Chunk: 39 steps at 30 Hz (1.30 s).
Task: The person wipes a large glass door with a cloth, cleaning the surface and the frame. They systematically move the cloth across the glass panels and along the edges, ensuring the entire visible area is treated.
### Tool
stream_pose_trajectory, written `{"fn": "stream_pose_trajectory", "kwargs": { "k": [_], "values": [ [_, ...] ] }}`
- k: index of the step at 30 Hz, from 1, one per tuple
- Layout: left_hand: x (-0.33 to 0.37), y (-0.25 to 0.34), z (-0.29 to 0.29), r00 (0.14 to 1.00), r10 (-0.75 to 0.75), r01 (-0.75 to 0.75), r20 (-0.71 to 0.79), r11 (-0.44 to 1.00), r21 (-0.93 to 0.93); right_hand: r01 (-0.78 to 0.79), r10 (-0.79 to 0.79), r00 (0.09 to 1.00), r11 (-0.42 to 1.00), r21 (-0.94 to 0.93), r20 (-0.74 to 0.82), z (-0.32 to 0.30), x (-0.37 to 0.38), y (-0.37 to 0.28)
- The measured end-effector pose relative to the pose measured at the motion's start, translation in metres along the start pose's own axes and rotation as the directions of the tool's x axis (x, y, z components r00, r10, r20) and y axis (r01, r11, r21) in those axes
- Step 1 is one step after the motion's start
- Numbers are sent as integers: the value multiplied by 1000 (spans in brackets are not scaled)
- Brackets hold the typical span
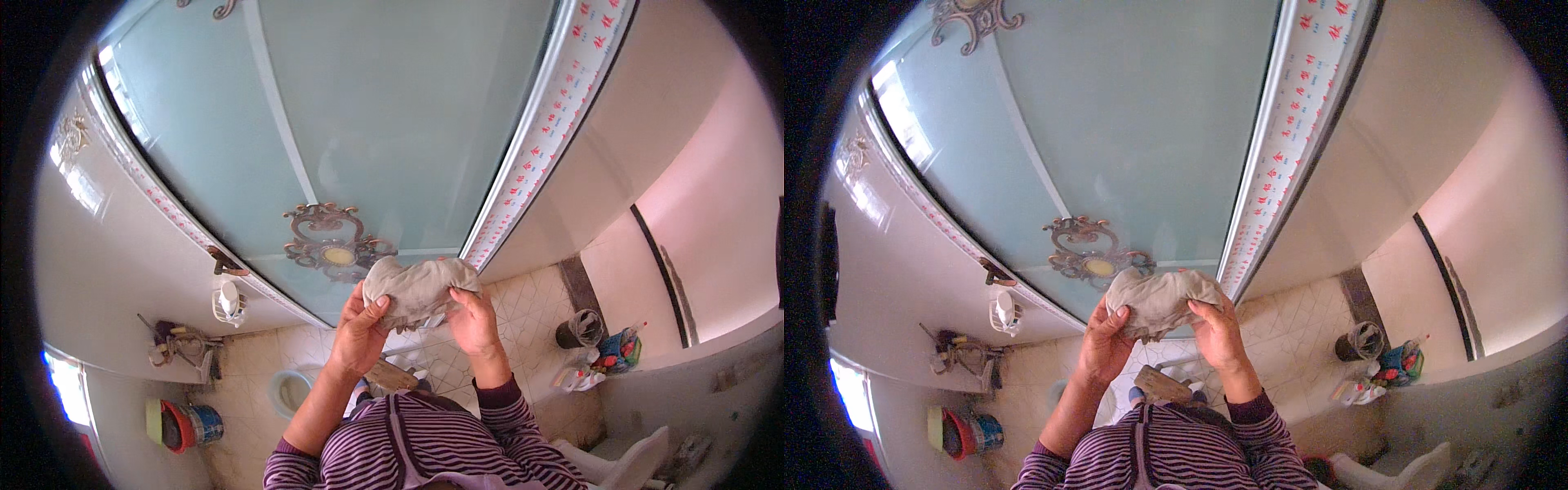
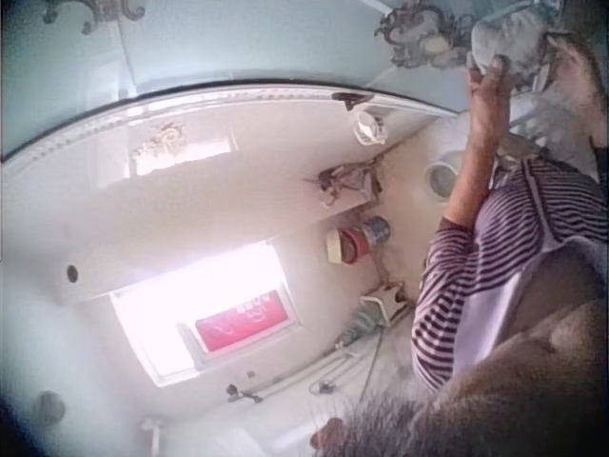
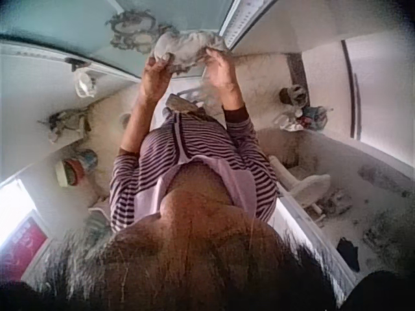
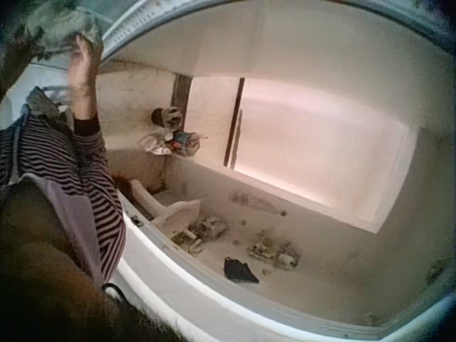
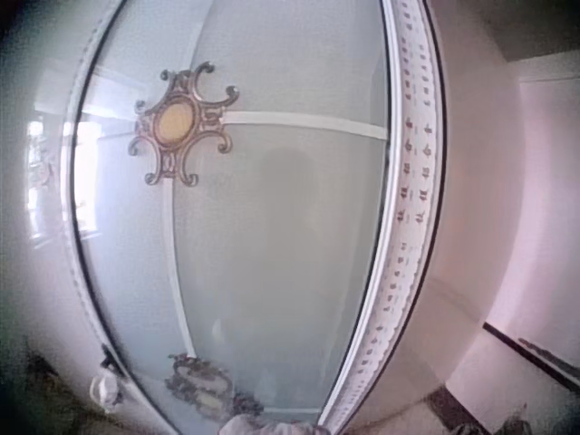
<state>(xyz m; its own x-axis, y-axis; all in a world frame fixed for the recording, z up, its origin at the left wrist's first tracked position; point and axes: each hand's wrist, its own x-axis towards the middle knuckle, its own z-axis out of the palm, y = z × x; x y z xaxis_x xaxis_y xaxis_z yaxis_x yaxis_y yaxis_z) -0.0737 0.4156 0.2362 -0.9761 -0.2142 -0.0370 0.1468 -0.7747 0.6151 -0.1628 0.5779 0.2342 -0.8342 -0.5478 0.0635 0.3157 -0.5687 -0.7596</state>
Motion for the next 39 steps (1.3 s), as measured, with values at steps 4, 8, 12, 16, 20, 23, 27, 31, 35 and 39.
{"fn": "stream_pose_trajectory", "kwargs": {
  "k": [4,8,12,16,20,23,27,31,35,39],
  "values": [
    [-10,8,8,999,21,-24,-36,996,-89,-14,-10,998,932,-363,-66,3,-9,-13],
    [-19,21,3,999,36,-31,29,988,-152,195,-188,981,957,-216,52,9,-9,-15],
    [-23,39,11,992,113,-105,-55,986,132,446,-482,863,581,-680,154,23,-4,-17],
    [-15,44,25,957,280,-285,80,849,445,629,-299,776,307,-714,555,76,-7,1],
    [-15,74,36,956,238,-291,171,850,440,615,-412,776,330,-716,477,115,8,5],
    [-11,100,35,934,237,-341,267,818,464,541,-424,836,538,-647,347,143,21,-10],
    [-17,147,52,872,270,-452,408,763,462,520,-376,853,552,-651,362,180,46,-50],
    [-22,215,47,556,635,-676,537,-32,737,802,-654,518,147,-579,552,229,88,-133],
    [11,315,-11,88,876,-284,474,-434,855,511,-684,-398,-718,-472,611,308,139,-284],
    [57,371,-67,59,936,-250,346,-321,913,225,-750,-219,-661,-716,624,352,196,-363]
  ]
}}
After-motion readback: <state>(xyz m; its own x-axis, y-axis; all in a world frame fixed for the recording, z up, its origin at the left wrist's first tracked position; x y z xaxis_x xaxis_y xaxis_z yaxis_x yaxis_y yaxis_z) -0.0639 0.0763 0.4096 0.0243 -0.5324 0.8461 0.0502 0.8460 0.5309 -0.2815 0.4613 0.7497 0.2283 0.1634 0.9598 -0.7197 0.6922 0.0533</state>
